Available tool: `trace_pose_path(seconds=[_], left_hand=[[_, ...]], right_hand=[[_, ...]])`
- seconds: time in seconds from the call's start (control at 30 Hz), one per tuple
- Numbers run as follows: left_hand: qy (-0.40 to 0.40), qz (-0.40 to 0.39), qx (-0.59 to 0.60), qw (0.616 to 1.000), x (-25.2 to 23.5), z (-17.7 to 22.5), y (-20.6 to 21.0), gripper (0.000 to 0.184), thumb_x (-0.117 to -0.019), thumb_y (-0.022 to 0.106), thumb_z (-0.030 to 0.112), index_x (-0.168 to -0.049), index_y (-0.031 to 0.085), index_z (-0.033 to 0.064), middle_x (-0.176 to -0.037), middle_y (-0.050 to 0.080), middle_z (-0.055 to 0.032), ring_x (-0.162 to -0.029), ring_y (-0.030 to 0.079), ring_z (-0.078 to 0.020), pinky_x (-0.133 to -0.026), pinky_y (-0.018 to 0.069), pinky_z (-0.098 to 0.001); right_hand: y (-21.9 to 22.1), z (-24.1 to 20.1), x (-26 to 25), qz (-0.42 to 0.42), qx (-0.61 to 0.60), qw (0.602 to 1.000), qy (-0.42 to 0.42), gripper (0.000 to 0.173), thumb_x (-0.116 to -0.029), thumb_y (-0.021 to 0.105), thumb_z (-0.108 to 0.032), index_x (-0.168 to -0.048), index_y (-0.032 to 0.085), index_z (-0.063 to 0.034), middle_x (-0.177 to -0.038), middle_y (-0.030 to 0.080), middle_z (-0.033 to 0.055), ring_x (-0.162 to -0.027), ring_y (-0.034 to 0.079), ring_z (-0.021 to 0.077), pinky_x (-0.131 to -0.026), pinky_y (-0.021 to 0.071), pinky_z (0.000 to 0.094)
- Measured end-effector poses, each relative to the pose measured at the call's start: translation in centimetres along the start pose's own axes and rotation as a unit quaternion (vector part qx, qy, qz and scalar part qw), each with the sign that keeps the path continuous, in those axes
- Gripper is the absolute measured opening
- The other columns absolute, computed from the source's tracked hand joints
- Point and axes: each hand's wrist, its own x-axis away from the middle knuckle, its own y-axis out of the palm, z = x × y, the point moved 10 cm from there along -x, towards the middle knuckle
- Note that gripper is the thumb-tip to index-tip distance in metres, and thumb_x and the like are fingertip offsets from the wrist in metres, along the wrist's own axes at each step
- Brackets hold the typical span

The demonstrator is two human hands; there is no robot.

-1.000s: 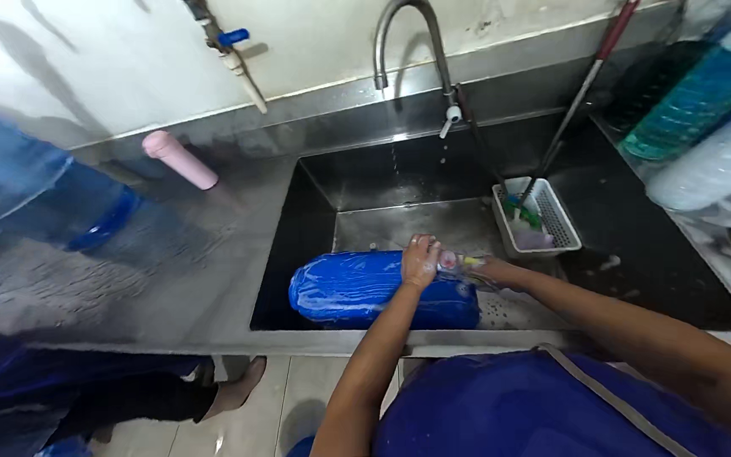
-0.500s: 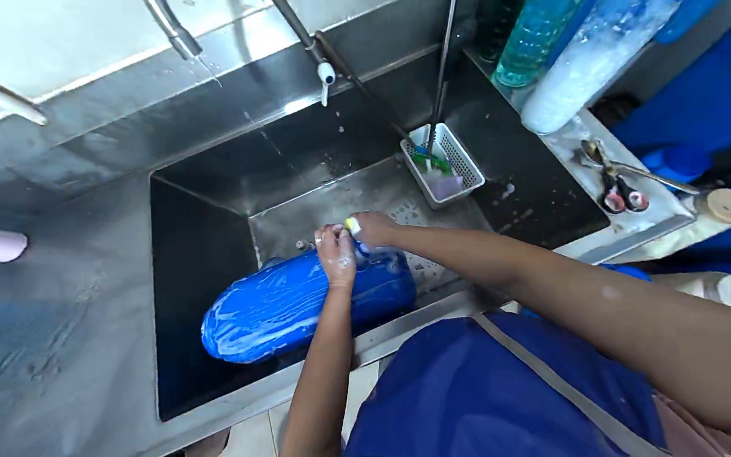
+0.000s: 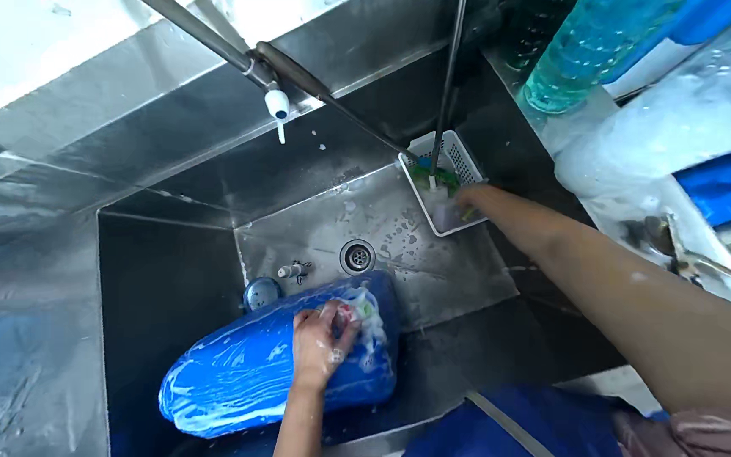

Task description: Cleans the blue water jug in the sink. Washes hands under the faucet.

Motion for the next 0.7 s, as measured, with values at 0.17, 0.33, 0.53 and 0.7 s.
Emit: trace_pose_path(seconds=[0.17, 0.33, 0.53, 0.7], left_hand=[[-0.048, 0.038, -0.037, 0.997, 0.1, -0.1, 0.2, 0.05, -0.0932, 0.049, 0.043, -0.08, 0.073, 0.0004, -0.064, 0.066, -0.0094, -0.065, 0.067, -0.0264, -0.088, 0.0482, -0.0563], [0.009, 0.074, -0.055, 0.996, 0.5, 0.5, 0.0, 0.056, -0.0902, 0.048, 0.048, -0.093, 0.075, -0.0009, -0.087, 0.075, -0.0159, -0.083, 0.073, -0.0314, -0.087, 0.0497, -0.055], [0.028, 0.088, -0.034, 0.995, 0.9, 0.2, -0.2, 0.047, -0.0838, 0.055, 0.043, -0.095, 0.069, -0.0013, -0.095, 0.072, -0.0179, -0.09, 0.07, -0.0316, -0.088, 0.0476, -0.0524], [0.031, 0.086, -0.022, 0.996, 1.4, 0.3, -0.5, 0.057, -0.0819, 0.058, 0.047, -0.105, 0.07, -0.0027, -0.107, 0.07, -0.0249, -0.101, 0.067, -0.0408, -0.09, 0.0475, -0.0568]], right_hand=[[-1.0, 2.2, -6.6, 0.093, -0.025, 0.994, 0.051, 0.041, -0.1028, 0.058, -0.017, -0.13, 0.058, 0.0141, -0.142, 0.054, 0.0333, -0.136, 0.05, 0.0485, -0.109, 0.0398, 0.0659], [1.1, 1.7, -6.4, 0.054, 0.025, 0.994, 0.09, 0.038, -0.1052, 0.048, -0.007, -0.135, 0.052, 0.0172, -0.147, 0.047, 0.0348, -0.141, 0.045, 0.0471, -0.114, 0.0358, 0.0601], [1.1, 2.3, -6.3, 0.057, 0.12, 0.991, 0.012, 0.035, -0.1054, 0.05, -0.008, -0.131, 0.058, 0.0139, -0.142, 0.053, 0.0326, -0.136, 0.049, 0.0484, -0.11, 0.039, 0.0633], [1.5, 3.1, -8.1, 0.08, 0.142, 0.982, 0.097, 0.038, -0.1046, 0.048, -0.005, -0.134, 0.052, 0.0194, -0.147, 0.046, 0.0365, -0.142, 0.043, 0.0492, -0.116, 0.0331, 0.0602]])
